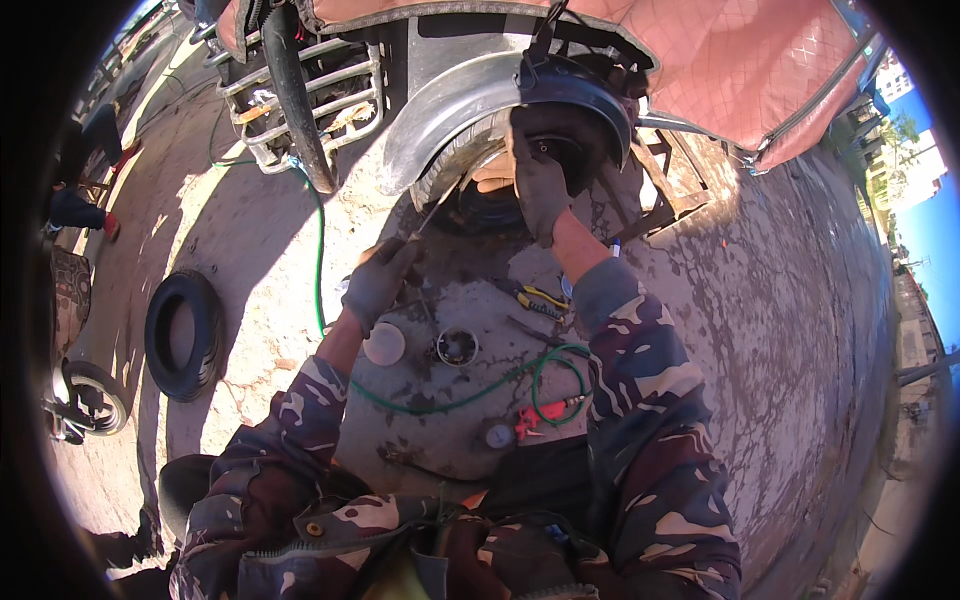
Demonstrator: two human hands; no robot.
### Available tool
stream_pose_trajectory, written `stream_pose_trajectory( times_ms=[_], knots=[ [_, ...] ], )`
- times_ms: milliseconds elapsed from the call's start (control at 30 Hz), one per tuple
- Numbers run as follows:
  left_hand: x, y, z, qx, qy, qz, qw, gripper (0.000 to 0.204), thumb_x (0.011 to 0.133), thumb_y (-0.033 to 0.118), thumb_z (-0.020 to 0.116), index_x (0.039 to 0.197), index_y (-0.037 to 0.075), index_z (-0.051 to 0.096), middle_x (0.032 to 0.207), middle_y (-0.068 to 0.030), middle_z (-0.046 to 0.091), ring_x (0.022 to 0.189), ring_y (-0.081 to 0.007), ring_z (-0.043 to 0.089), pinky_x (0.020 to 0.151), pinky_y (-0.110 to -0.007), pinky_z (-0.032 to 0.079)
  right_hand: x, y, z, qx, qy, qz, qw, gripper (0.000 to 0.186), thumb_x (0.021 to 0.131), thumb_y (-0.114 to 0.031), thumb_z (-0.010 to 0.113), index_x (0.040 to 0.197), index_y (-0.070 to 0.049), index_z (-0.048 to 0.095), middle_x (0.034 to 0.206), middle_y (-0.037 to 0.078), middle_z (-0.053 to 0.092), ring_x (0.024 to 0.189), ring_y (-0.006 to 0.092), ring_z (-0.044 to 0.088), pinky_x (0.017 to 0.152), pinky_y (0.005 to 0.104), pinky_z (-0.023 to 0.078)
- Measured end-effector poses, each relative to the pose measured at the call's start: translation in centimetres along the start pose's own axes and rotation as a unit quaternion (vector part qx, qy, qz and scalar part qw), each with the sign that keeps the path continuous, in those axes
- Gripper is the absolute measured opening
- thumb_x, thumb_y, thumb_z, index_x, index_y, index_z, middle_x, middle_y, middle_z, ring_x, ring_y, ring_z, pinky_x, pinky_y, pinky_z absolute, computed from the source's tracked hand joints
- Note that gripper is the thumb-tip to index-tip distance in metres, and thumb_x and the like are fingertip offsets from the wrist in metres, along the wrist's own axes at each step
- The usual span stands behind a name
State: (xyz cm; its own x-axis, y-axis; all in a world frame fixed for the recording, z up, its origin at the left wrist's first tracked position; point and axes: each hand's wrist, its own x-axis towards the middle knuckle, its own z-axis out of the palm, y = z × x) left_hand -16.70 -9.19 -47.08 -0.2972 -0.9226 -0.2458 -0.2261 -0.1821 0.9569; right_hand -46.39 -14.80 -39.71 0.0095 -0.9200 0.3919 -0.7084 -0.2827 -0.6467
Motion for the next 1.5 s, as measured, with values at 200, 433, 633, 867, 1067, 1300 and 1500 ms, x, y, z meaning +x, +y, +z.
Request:
stream_pose_trajectory(
  times_ms=[200,433,633,867,1067,1300,1500],
  knots=[
    [0.3,-0.9,0.1,-0.011,-0.020,-0.078,0.997,0.044,0.105,0.038,0.065,0.129,0.001,0.071,0.091,-0.0100,0.077,0.068,-0.0136,0.070,0.061,-0.032,0.052,2.3,2.8,7.4,0.226,0.084,0.090,0.966,0.058,0.099,-0.050,0.067,0.113,0.006,0.071,0.092,0.028,0.075,0.094,0.0408,0.076,0.080,0.0434,0.058],
    [0.1,0.1,0.9,-0.026,0.007,-0.062,0.998,0.036,0.105,0.038,0.067,0.112,0.004,0.073,0.077,-0.0060,0.072,0.057,-0.0129,0.065,0.054,-0.029,0.049,0.0,1.5,6.6,0.030,-0.027,0.163,0.986,0.083,0.089,-0.077,0.064,0.095,0.004,0.076,0.091,0.029,0.074,0.094,0.0461,0.074,0.083,0.0492,0.056],
    [-0.2,-0.5,0.3,-0.019,0.008,-0.075,0.997,0.039,0.103,0.044,0.067,0.103,0.006,0.073,0.074,-0.0071,0.070,0.057,-0.0140,0.064,0.056,-0.031,0.051,-1.2,-1.7,5.2,-0.096,-0.049,0.150,0.983,0.076,0.088,-0.072,0.070,0.095,0.003,0.077,0.091,0.028,0.074,0.091,0.0445,0.073,0.080,0.0467,0.056],
    [0.6,-2.2,0.6,0.029,0.014,0.016,0.999,0.034,0.105,0.039,0.064,0.104,0.005,0.071,0.079,-0.0058,0.071,0.060,-0.0125,0.065,0.053,-0.029,0.050,-0.4,0.2,-1.3,0.339,0.048,0.267,0.901,0.063,0.101,-0.058,0.067,0.118,0.003,0.074,0.106,0.007,0.075,0.094,0.0164,0.066,0.087,0.0315,0.051],
    [0.6,-1.6,-0.4,0.040,0.000,0.019,0.999,0.037,0.106,0.041,0.064,0.108,0.005,0.071,0.079,-0.0056,0.070,0.061,-0.0125,0.066,0.054,-0.028,0.050,1.4,-1.1,-1.2,0.287,0.069,0.273,0.916,0.063,0.100,-0.056,0.069,0.114,0.005,0.074,0.100,0.005,0.071,0.093,0.0132,0.060,0.089,0.0315,0.049],
    [2.0,-2.2,-1.1,0.026,-0.023,0.012,0.999,0.036,0.104,0.033,0.066,0.126,0.005,0.073,0.081,-0.0118,0.074,0.068,-0.0172,0.070,0.068,-0.035,0.056,2.3,3.3,1.1,-0.130,-0.022,-0.035,0.991,0.040,0.103,-0.039,0.067,0.126,-0.006,0.074,0.088,0.021,0.073,0.079,0.0278,0.068,0.078,0.0378,0.052],
    [3.5,-4.7,-1.3,0.159,-0.018,0.076,0.984,0.036,0.103,0.038,0.067,0.121,0.008,0.075,0.092,-0.0176,0.076,0.079,-0.0279,0.075,0.076,-0.042,0.058,1.8,3.3,0.6,-0.202,-0.063,-0.150,0.966,0.029,0.107,-0.023,0.059,0.131,-0.029,0.073,0.095,0.020,0.073,0.089,0.0410,0.070,0.079,0.0441,0.053]
  ],
)
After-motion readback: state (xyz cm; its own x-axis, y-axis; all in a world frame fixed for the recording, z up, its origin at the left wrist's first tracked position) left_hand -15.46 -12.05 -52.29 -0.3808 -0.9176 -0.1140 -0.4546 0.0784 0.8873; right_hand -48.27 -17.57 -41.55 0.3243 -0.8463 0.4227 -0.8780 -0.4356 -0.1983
